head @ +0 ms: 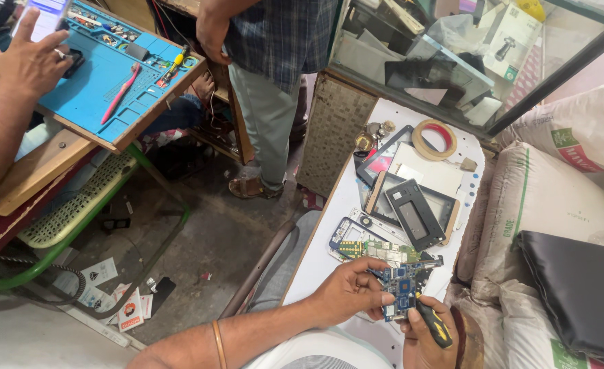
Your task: The person sits at a cluttered workbench and uses a screwdriver to work on a disassembled phone motherboard, holding the board with one hand while prying and turning screws. They set the board down, reposition it, and continue working on it among other phone parts and a battery on the bench.
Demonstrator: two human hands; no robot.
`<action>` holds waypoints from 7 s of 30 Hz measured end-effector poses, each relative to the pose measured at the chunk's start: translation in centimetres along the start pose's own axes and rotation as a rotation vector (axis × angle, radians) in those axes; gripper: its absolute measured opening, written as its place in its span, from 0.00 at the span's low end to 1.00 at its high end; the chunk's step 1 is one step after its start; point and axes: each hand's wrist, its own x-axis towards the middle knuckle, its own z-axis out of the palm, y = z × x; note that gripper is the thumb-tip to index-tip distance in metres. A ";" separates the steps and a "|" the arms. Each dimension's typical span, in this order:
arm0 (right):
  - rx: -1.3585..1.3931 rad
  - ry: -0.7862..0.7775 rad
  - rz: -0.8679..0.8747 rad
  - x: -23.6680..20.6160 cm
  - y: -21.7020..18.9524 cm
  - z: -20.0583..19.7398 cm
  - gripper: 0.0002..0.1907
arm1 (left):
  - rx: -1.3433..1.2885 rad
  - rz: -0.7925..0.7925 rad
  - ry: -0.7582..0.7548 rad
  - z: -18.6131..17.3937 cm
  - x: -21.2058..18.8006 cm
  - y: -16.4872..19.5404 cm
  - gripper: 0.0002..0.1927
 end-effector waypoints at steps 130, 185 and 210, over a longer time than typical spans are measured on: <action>-0.975 -0.235 -1.178 2.1 -1.5 0.6 0.19 | 0.135 -0.128 -0.089 -0.8 -0.2 -0.9 0.09; -0.356 -0.119 -0.492 -3.6 -6.5 5.6 0.31 | 0.660 0.216 0.072 2.6 -0.4 4.2 0.47; -0.724 -0.212 -0.372 -2.2 -8.0 7.9 0.19 | 0.689 0.167 -0.002 2.0 -0.9 4.3 0.48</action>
